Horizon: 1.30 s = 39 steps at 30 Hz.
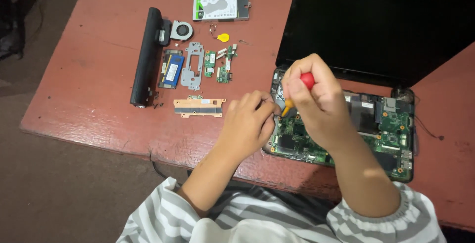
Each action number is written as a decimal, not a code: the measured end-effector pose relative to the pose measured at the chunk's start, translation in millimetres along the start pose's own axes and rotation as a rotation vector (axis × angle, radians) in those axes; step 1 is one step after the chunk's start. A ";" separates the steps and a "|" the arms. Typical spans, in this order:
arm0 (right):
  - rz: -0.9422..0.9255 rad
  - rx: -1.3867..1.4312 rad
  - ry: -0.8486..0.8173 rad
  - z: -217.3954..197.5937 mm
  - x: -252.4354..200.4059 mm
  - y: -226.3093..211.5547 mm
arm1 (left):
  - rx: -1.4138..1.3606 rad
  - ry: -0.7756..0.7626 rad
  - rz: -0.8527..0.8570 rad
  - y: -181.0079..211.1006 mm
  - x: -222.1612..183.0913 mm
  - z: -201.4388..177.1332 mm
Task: Repairing a laptop by using a screwdriver to manipulate internal components on a workbench
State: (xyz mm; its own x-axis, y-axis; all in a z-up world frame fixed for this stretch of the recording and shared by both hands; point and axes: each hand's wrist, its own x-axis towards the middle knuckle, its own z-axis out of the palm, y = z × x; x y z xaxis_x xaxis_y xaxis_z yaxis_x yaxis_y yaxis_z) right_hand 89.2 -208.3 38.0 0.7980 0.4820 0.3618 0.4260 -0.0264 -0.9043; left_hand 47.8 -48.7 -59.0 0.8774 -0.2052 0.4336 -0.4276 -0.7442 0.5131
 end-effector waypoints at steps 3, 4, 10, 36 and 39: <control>-0.028 0.020 0.027 10.3 3.5 1.1 | 0.006 -0.011 0.002 0.0 0.2 -1.6; -0.028 0.021 0.032 12.9 4.0 2.4 | 0.021 -0.008 0.008 0.0 0.3 -1.9; -0.069 -0.119 -0.049 8.0 3.1 -3.3 | -0.015 -0.024 -0.006 0.7 0.1 -4.9; -0.032 -0.004 0.074 -3.6 -9.9 2.9 | 0.022 0.067 -0.006 1.3 -2.1 -0.6; -0.055 -0.012 0.051 -5.0 -9.1 0.9 | 0.013 0.058 -0.004 2.3 -1.8 -0.3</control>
State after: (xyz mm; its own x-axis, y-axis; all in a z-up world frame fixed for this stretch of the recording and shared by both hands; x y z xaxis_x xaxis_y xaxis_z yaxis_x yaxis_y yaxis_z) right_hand 84.4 -217.1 35.0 0.7940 0.4375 0.4222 0.4747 -0.0122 -0.8801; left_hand 45.2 -49.8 -58.4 0.8648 -0.1649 0.4742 -0.4210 -0.7529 0.5059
